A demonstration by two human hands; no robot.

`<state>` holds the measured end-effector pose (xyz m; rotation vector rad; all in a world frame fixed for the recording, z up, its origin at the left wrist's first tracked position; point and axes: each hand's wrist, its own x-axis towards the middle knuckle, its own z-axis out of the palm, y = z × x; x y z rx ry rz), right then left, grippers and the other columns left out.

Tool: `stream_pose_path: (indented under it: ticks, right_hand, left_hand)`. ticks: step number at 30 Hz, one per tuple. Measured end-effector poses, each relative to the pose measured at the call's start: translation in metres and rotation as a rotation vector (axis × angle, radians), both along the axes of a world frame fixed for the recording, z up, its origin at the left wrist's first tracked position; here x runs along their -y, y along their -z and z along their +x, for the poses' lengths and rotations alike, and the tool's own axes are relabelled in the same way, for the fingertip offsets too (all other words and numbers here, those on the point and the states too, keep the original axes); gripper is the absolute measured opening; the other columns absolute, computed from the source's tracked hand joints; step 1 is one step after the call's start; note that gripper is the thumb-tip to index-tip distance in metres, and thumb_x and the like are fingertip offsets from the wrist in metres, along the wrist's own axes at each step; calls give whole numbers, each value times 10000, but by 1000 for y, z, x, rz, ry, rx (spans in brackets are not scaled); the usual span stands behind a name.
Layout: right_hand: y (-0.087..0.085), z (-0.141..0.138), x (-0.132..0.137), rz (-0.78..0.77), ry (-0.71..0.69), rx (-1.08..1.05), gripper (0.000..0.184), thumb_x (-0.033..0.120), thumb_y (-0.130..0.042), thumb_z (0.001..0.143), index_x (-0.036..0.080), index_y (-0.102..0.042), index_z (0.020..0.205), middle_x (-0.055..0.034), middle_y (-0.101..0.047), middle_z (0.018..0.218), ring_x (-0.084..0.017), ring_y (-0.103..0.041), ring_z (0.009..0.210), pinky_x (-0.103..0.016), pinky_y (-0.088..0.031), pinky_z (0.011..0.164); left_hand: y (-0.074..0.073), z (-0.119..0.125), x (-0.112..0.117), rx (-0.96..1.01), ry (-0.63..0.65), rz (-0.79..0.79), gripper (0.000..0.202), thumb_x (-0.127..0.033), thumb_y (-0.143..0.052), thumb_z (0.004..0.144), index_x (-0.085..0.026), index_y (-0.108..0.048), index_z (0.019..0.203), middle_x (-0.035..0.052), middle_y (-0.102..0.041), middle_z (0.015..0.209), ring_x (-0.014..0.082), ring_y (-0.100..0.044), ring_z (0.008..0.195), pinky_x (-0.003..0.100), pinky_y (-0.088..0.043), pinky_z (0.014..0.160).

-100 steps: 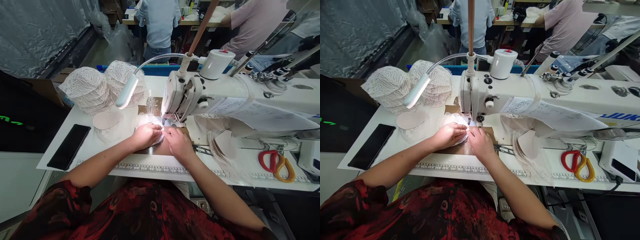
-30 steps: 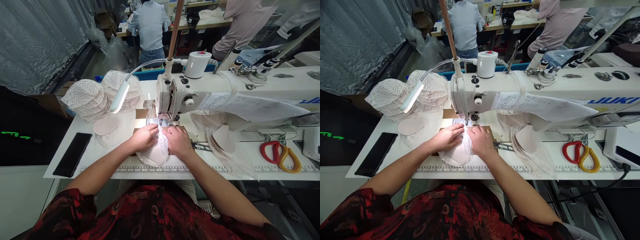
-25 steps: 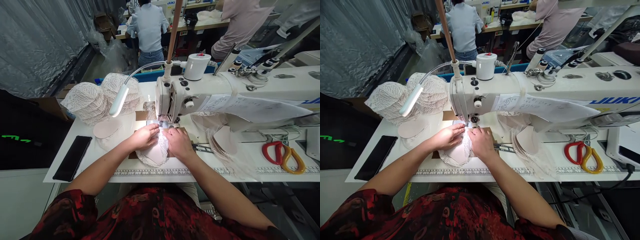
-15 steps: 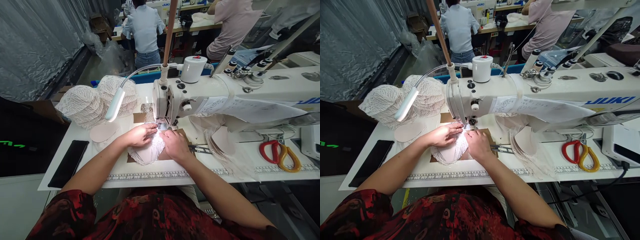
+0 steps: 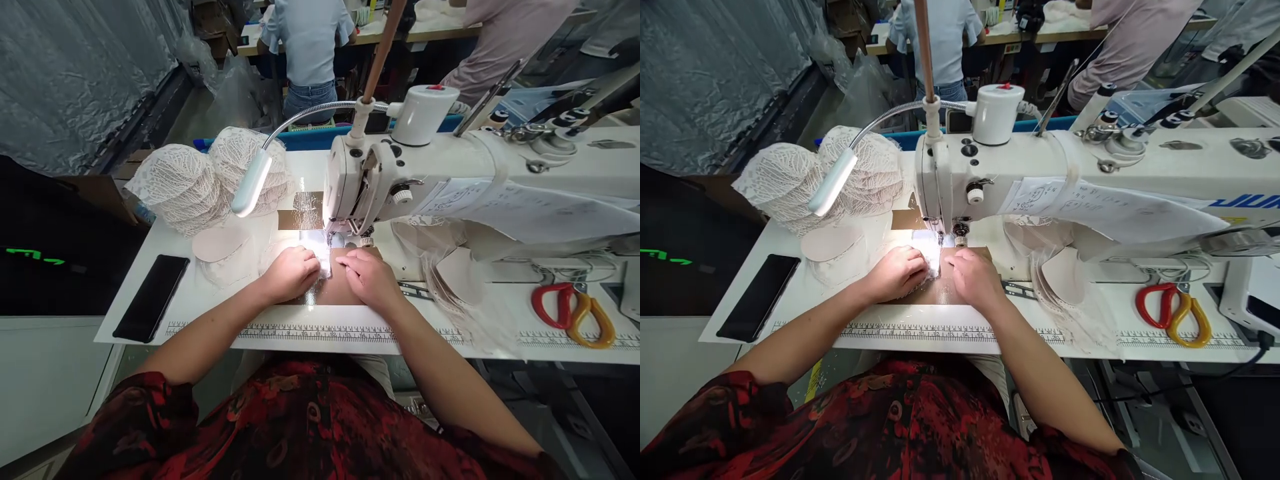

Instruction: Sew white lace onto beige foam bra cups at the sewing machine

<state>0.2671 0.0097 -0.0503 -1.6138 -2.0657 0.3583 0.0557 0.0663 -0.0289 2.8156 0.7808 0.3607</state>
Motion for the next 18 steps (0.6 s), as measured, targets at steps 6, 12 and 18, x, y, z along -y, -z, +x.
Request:
stream_pose_path:
  ticks: [6,12,18]
  right_hand:
    - [-2,-7,3,44,-76,-131,334,123,-422,857,180,-686,1055,-61,-675,1013,-168,-602,931,-268,-459,783]
    - [-1,-10,5,67,-289,86,306,105,-456,846,195,-696,1013,-59,-627,850,-170,-535,790,-272,-401,674]
    - [-2,-5,22,62,-310,250,372,42,-458,827,182,-650,1113,-70,-594,880,-182,-456,772,-285,-376,682]
  left_hand:
    - [7,-3,-3,112,38,-96,238,-219,-430,913,-148,-630,805,72,-642,796,191,-568,775,316,-450,733]
    - [4,-10,-6,224,-16,-255,185,-212,-426,890,-156,-572,792,54,-620,774,170,-551,735,293,-450,693]
    - [5,-18,-9,302,67,-279,159,-201,-439,887,-154,-586,851,62,-636,862,170,-569,816,298,-458,752]
